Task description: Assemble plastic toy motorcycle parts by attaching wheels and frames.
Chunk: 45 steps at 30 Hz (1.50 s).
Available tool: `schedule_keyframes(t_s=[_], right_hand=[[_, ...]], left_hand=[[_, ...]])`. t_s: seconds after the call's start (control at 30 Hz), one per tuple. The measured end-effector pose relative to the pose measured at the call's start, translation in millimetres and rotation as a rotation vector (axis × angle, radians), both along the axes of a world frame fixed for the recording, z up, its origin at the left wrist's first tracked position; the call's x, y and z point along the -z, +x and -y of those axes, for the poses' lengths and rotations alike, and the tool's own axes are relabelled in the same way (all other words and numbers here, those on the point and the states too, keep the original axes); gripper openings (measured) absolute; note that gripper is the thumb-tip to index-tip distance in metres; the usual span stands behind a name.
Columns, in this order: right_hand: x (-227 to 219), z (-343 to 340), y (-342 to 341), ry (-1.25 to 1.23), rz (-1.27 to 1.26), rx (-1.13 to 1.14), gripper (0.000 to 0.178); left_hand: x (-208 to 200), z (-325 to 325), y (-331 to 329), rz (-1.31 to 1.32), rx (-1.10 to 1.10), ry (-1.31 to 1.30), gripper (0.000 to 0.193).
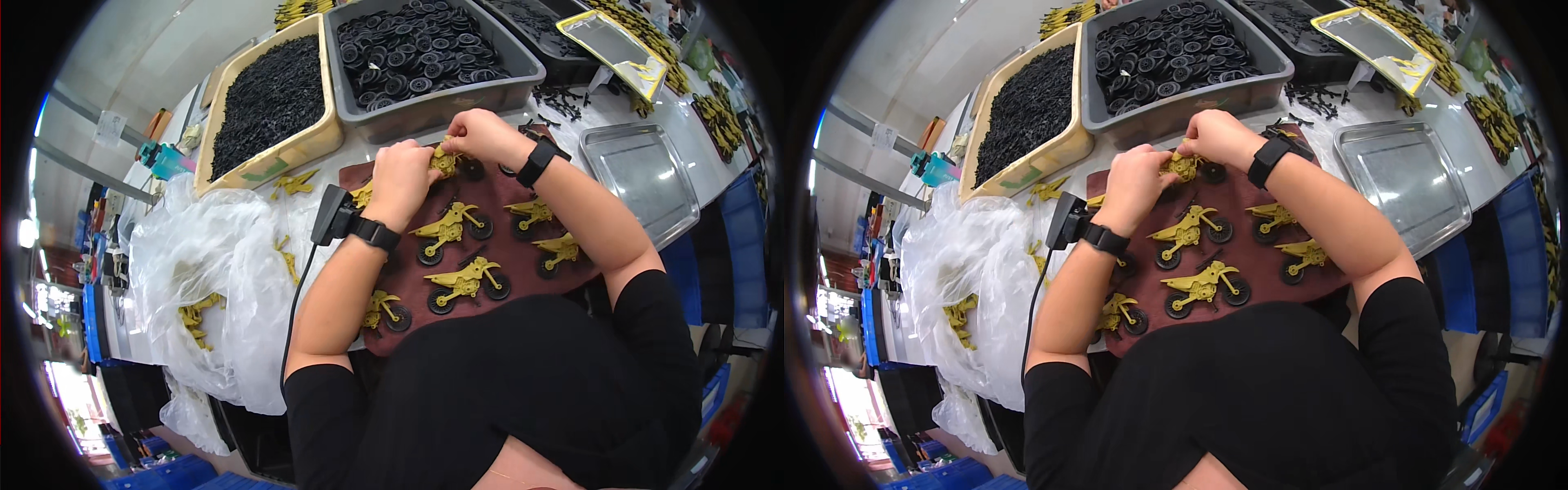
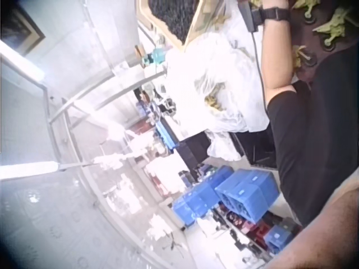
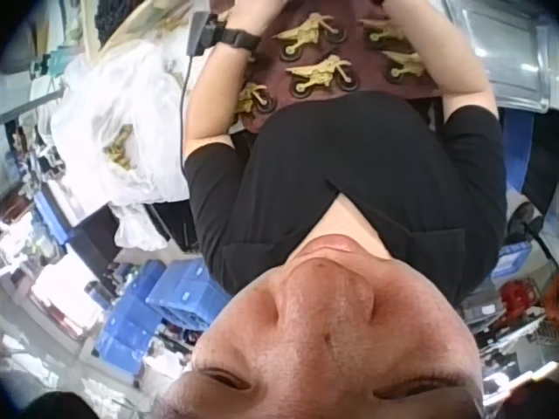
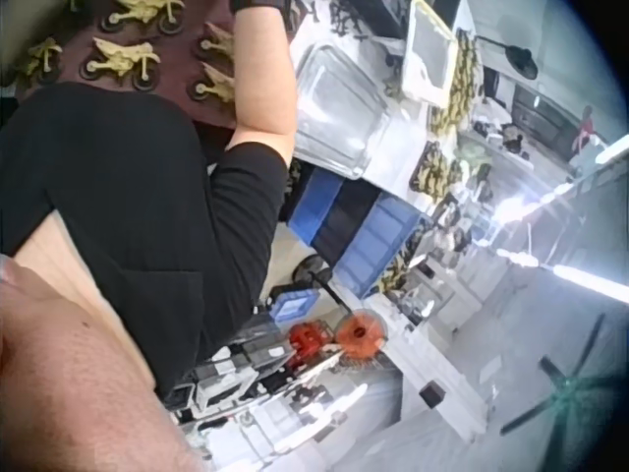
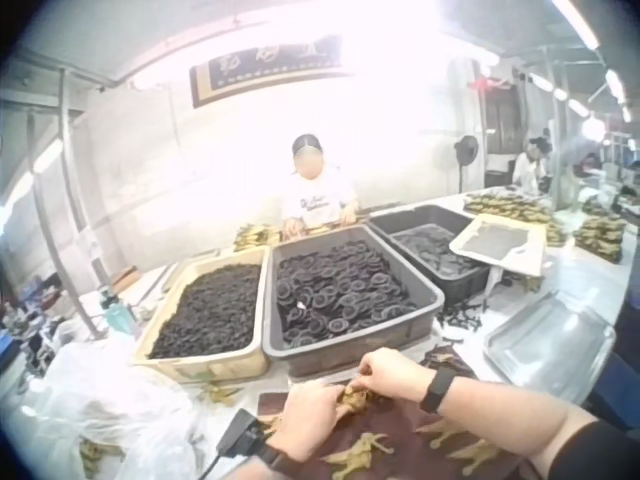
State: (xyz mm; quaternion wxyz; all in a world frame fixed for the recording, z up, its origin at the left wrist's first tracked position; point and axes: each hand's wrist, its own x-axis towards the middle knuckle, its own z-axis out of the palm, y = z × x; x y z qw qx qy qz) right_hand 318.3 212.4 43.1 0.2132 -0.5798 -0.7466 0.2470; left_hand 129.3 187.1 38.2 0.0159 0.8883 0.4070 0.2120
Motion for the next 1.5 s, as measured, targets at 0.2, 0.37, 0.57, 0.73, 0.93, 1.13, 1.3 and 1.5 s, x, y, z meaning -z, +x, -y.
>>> schedule_keyframes(t_s=[0.2, 0.37, 0.57, 0.73, 0.93, 1.13, 1.3, 1.5], right_hand=[[15.0, 7.1, 4.6, -0.13, 0.011, 0.108, 0.029], [18.8, 11.6, 0.5, 0.036, 0.024, 0.068, 0.032], [16.2, 12.4, 1.6, -0.004, 0.05, 0.061, 0.033], [25.3, 9.9, 0.6, -0.03, 0.037, 0.051, 0.035], [31.1, 0.0, 6.0, -0.003, 0.119, 0.041, 0.04], [19.3, 1.7, 18.5, -0.108, -0.314, 0.024, 0.05], [-0.3, 17.9, 36.7, 0.08, -0.401, -0.515, 0.025], [-4.8, 48.5, 19.4, -0.057, -0.775, -0.38, 0.036]], left_hand=[[18.5, -3.3, 15.0, -0.034, 0.006, 0.038, 0.023], [18.5, -2.2, 10.9, -0.052, -0.018, 0.014, 0.024], [21.2, -3.9, 9.6, -0.015, 0.023, 0.019, 0.025], [21.1, -3.9, 9.3, -0.046, -0.011, -0.037, 0.025], [27.8, -7.4, 14.1, -0.112, -0.005, -0.019, 0.021], [14.9, -6.7, 5.9, -0.095, 0.004, -0.094, 0.015], [-31.1, 8.2, -7.7, 0.183, 0.129, -0.472, 0.024], [-41.0, 36.6, -4.4, 0.366, 0.137, -0.259, 0.022]])
